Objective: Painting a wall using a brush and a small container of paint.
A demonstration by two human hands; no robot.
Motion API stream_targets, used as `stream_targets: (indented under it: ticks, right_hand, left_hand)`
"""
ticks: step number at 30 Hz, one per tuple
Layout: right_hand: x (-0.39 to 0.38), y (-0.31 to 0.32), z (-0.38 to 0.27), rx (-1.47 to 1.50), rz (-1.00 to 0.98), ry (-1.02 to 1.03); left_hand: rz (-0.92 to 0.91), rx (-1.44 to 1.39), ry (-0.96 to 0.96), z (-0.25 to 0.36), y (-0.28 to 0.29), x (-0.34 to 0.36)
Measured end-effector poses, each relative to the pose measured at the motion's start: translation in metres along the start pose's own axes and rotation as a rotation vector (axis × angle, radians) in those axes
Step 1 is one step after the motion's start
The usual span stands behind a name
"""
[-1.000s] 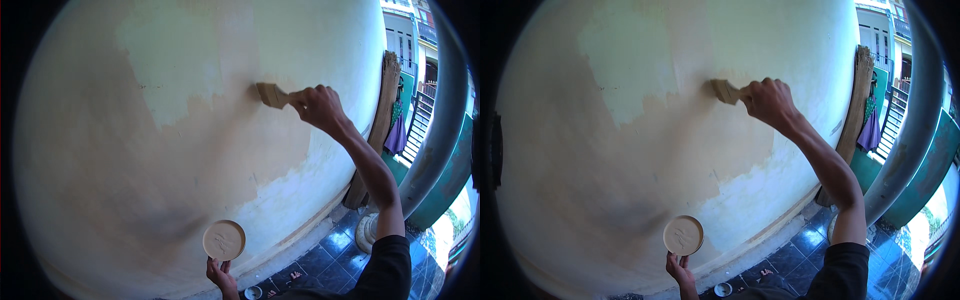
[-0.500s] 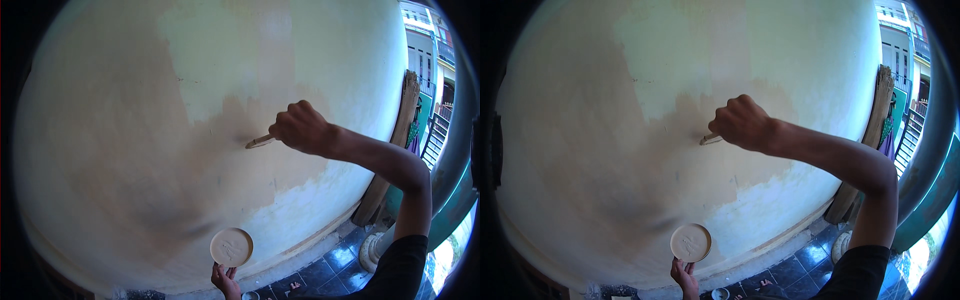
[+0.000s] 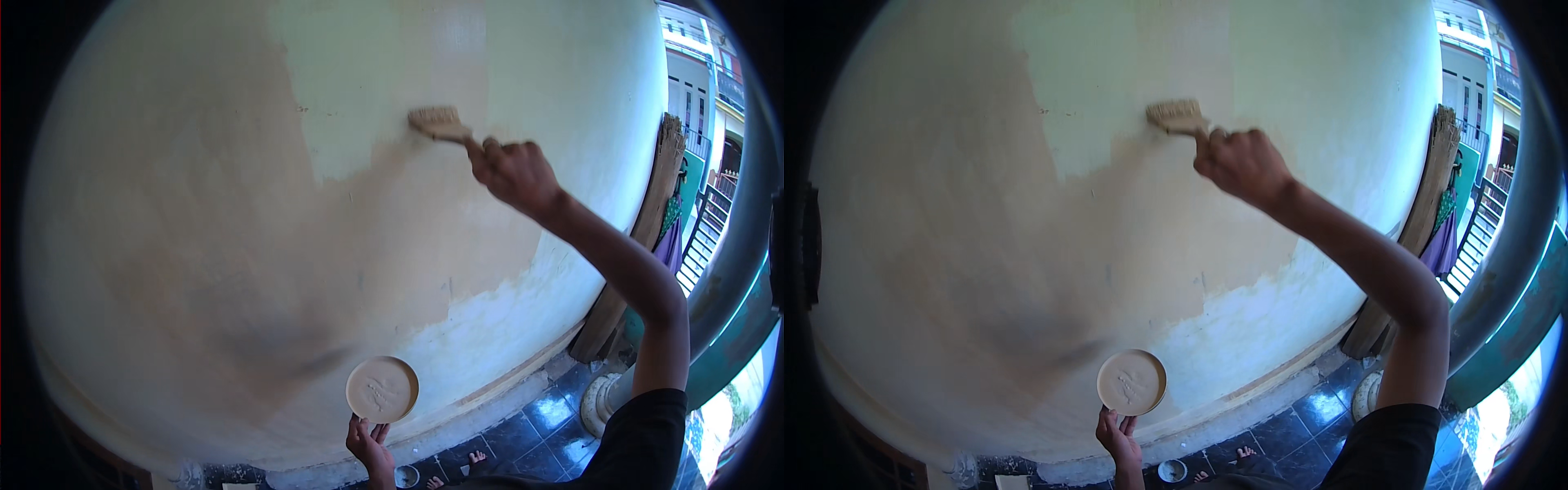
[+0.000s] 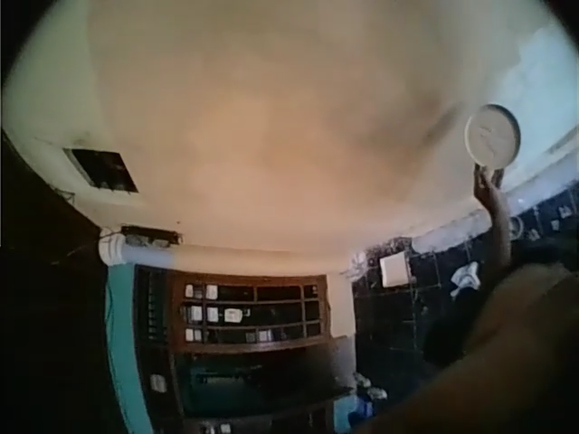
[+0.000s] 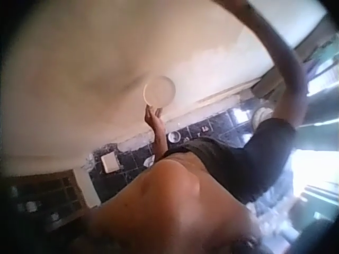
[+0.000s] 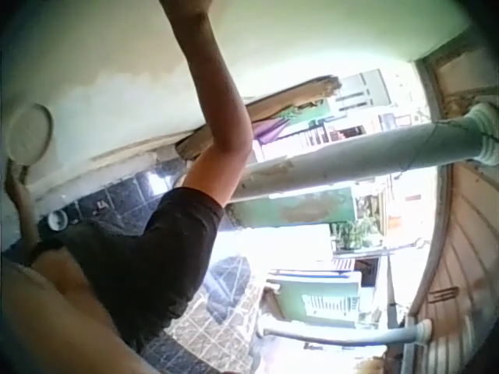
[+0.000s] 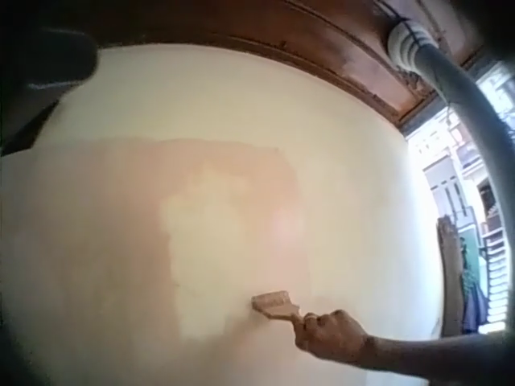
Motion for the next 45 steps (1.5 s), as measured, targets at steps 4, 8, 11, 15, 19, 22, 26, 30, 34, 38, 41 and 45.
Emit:
stream_targets:
  ticks: [4,8,11,15,19,22,26,30,34,38,41,45]
  right_hand:
    - [-0.041,0.001,-0.002,0.262,-0.202,0.024]
    - [0.019,0.000,0.091,0.143,-0.118,-0.041]
    - [0.057,0.035,0.161,-0.044,0.109,-0.125]
    - [0.035,0.029,0.154,-0.061,0.192,-0.291]
    - [-0.057,0.004,-0.003,0.194,0.013,-0.177]
    - [-0.114,-0.007,-0.071,0.605,-0.431,-0.321]
    - [-0.118,0.017,-0.103,0.952,-0.529,-0.516]
    - [-0.088,0.032,-0.145,1.347,-0.649,-0.376]
    - [-0.081,-0.006,-0.201,1.513,-0.849,-0.207]
    - [-0.064,-0.003,-0.241,1.511,-0.957,-0.075]
    - [-0.066,0.001,-0.263,1.531,-0.901,0.011]
    - [-0.058,0.006,-0.263,1.536,-0.793,0.124]
  left_hand:
    - [-0.028,0.001,-0.059,0.018,0.004,-0.012]
    - [-0.038,0.031,-0.057,0.015,-0.011,-0.008]
    - [-0.041,0.043,-0.047,0.013,-0.018,-0.013]
    - [-0.046,0.025,-0.044,0.016,-0.016,-0.021]
    - [-0.029,-0.020,-0.075,0.022,-0.002,-0.028]
    - [-0.037,0.020,-0.028,0.015,-0.003,-0.019]
    - [-0.066,0.031,0.035,0.004,0.001,-0.006]
    - [-0.180,0.068,0.044,0.017,-0.008,-0.009]
    - [-0.215,0.075,0.105,0.009,-0.011,0.001]
    - [-0.242,0.062,0.141,0.003,-0.009,-0.001]
    - [-0.251,0.044,0.156,0.002,-0.007,-0.003]
    - [-0.246,0.043,0.139,0.001,-0.002,-0.003]
Point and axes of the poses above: each hand's wrist, its own x-axis towards the middle knuckle, its own y-axis out of the back of the hand, z = x × y, the point moved 8 cm from there along x, towards the middle knuckle, and after that the axes turned 5 degrees about y, right-handed, at the moved point
